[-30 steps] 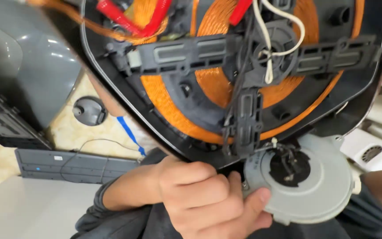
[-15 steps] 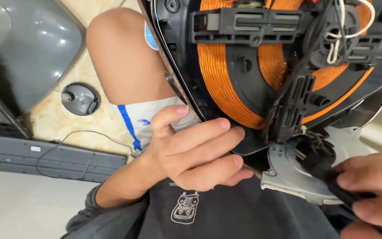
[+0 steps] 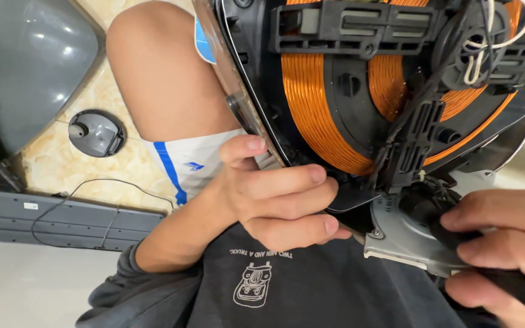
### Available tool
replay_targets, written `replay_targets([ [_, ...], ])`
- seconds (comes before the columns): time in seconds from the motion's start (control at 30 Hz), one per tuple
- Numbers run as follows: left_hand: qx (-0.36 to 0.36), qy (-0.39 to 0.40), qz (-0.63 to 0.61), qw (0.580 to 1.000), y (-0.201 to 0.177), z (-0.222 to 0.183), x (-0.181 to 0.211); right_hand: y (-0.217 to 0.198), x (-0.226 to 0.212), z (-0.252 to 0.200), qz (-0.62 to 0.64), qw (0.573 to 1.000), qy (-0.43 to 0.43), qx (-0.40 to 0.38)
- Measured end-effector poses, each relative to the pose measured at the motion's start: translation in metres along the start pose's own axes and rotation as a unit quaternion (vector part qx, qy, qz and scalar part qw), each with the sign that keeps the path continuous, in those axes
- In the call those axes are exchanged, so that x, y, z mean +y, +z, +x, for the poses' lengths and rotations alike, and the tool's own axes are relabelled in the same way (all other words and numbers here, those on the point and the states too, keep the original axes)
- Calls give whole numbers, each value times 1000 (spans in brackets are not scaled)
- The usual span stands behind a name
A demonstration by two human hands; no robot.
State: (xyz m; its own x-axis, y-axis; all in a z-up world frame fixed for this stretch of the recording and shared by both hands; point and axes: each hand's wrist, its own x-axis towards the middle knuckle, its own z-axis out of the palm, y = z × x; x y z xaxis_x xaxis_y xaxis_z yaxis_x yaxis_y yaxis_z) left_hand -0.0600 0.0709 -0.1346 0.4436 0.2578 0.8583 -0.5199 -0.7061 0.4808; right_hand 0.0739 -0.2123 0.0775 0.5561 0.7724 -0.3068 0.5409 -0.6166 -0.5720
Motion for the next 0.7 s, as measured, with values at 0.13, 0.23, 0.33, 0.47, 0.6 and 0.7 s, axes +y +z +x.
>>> replay_targets([
  [0.13, 19, 11, -7, 1000, 2, 0, -2, 1, -28, 10, -5, 998, 59, 10],
  [0.23, 9, 3, -11, 1000, 1, 2, 1, -1, -36, 11, -2, 997, 71, 4],
  [0.33, 4, -5, -6, 1000, 0, 1, 3, -5, -35, 15, -5, 999, 53, 10],
  [0.47, -2, -3, -8, 1000, -1, 2, 3, -14, -24, 15, -53, 997, -17, -45],
  [0.6, 0, -1, -12, 1000, 1, 3, 4, -14, -22, 17, -30, 997, -49, -58],
  [0.7, -1, -2, -9, 1000, 2, 2, 5, -11, -19, 27, -27, 994, -88, -63],
])
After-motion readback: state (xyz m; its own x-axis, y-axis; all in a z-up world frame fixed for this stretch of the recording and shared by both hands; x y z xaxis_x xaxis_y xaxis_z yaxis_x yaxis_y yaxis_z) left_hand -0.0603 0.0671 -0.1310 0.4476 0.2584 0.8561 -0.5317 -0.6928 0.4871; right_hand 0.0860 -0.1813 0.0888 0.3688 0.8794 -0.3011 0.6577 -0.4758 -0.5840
